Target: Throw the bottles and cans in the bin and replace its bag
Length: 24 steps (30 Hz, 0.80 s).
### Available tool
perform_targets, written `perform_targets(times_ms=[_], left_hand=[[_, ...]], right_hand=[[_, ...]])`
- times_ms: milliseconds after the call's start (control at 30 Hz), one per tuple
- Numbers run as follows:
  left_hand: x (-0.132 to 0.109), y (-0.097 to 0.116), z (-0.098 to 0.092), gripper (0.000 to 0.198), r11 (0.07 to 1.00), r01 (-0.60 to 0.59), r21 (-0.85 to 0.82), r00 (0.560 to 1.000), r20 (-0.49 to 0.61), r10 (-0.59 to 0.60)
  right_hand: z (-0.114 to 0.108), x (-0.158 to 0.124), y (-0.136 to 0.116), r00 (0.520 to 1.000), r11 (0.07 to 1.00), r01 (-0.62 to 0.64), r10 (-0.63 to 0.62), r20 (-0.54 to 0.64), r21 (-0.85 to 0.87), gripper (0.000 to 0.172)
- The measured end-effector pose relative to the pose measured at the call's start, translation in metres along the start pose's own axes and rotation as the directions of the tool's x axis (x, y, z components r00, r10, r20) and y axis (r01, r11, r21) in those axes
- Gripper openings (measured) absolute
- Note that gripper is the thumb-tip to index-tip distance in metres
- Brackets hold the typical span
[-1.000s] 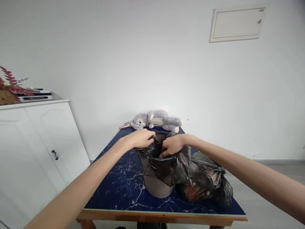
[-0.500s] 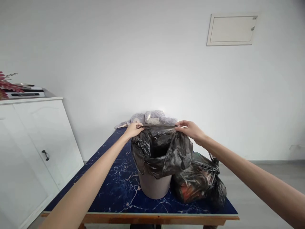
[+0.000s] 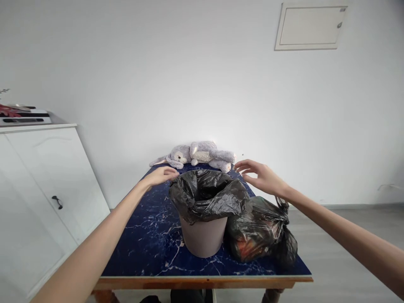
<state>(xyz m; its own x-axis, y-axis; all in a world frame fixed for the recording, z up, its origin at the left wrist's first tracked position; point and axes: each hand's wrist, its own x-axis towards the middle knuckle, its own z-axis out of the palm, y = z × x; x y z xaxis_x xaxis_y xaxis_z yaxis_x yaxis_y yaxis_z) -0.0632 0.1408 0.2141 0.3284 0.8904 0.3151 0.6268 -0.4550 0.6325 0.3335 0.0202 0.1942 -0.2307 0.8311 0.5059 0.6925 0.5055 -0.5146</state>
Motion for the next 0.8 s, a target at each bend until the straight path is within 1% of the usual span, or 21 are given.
perform_targets(times_ms=[33,67,133,167,200,233,300,333,367,433,467,500,567,633,733,800], left_hand=[[-0.009,0.002,-0.002,0.051,1.000,0.001,-0.016,1.000,-0.013,-0.001],[-0.019,0.006,-0.002,0.055,0.999,-0.007,-0.050,1.000,-0.030,0.006],[-0.045,0.015,0.005,0.059,0.988,-0.025,-0.149,0.996,-0.084,0.012],[-0.060,0.020,0.011,0.060,0.980,-0.009,-0.201,0.995,-0.103,-0.012],[-0.074,0.025,0.017,0.062,0.973,0.039,-0.227,0.990,-0.125,-0.069],[-0.087,0.030,0.023,0.064,0.966,0.119,-0.230,0.979,-0.132,-0.152],[-0.107,0.038,0.033,0.061,0.939,0.273,-0.211,0.948,-0.106,-0.299],[-0.114,0.040,0.037,0.059,0.926,0.319,-0.203,0.938,-0.072,-0.339],[-0.118,0.042,0.038,0.058,0.919,0.338,-0.201,0.936,-0.033,-0.351],[-0.121,0.046,0.040,0.063,0.919,0.322,-0.226,0.946,0.032,-0.323],[-0.122,0.047,0.040,0.066,0.918,0.305,-0.254,0.952,0.044,-0.304],[-0.122,0.048,0.039,0.067,0.913,0.286,-0.292,0.957,0.046,-0.286],[-0.124,0.049,0.039,0.065,0.895,0.233,-0.380,0.971,0.034,-0.239],[-0.126,0.048,0.039,0.061,0.878,0.172,-0.447,0.982,0.005,-0.190],[-0.132,0.041,0.042,0.059,0.868,0.133,-0.478,0.985,-0.037,-0.171],[-0.136,0.031,0.046,0.060,0.865,0.147,-0.480,0.980,-0.047,-0.192]], right_hand=[[-0.006,-0.008,-0.009,0.995,0.995,0.096,-0.096,-0.022,0.009,0.046],[-0.009,-0.018,-0.019,0.980,0.981,0.195,-0.195,-0.032,0.002,0.046],[-0.008,-0.038,-0.036,0.949,0.949,0.312,-0.313,-0.036,-0.036,0.041],[-0.005,-0.047,-0.042,0.938,0.937,0.345,-0.347,-0.029,-0.061,0.037],[-0.001,-0.056,-0.047,0.930,0.928,0.363,-0.366,-0.020,-0.088,0.032],[0.004,-0.063,-0.051,0.923,0.917,0.381,-0.385,-0.008,-0.116,0.027],[0.014,-0.072,-0.054,0.909,0.894,0.413,-0.415,0.028,-0.173,0.018],[0.018,-0.074,-0.054,0.904,0.883,0.425,-0.424,0.052,-0.197,0.014],[0.021,-0.075,-0.055,0.900,0.874,0.434,-0.428,0.078,-0.219,0.011],[0.026,-0.076,-0.056,0.895,0.858,0.446,-0.429,0.121,-0.255,0.003],[0.028,-0.075,-0.057,0.893,0.850,0.449,-0.430,0.131,-0.276,0.002],[0.030,-0.074,-0.058,0.890,0.838,0.455,-0.435,0.135,-0.300,0.008],[0.034,-0.074,-0.059,0.883,0.812,0.467,-0.452,0.129,-0.350,0.019],[0.039,-0.075,-0.060,0.877,0.793,0.473,-0.467,0.114,-0.385,0.027],[0.048,-0.078,-0.058,0.879,0.796,0.469,-0.462,0.116,-0.383,0.029],[0.055,-0.081,-0.055,0.882,0.807,0.472,-0.439,0.172,-0.355,0.027]])
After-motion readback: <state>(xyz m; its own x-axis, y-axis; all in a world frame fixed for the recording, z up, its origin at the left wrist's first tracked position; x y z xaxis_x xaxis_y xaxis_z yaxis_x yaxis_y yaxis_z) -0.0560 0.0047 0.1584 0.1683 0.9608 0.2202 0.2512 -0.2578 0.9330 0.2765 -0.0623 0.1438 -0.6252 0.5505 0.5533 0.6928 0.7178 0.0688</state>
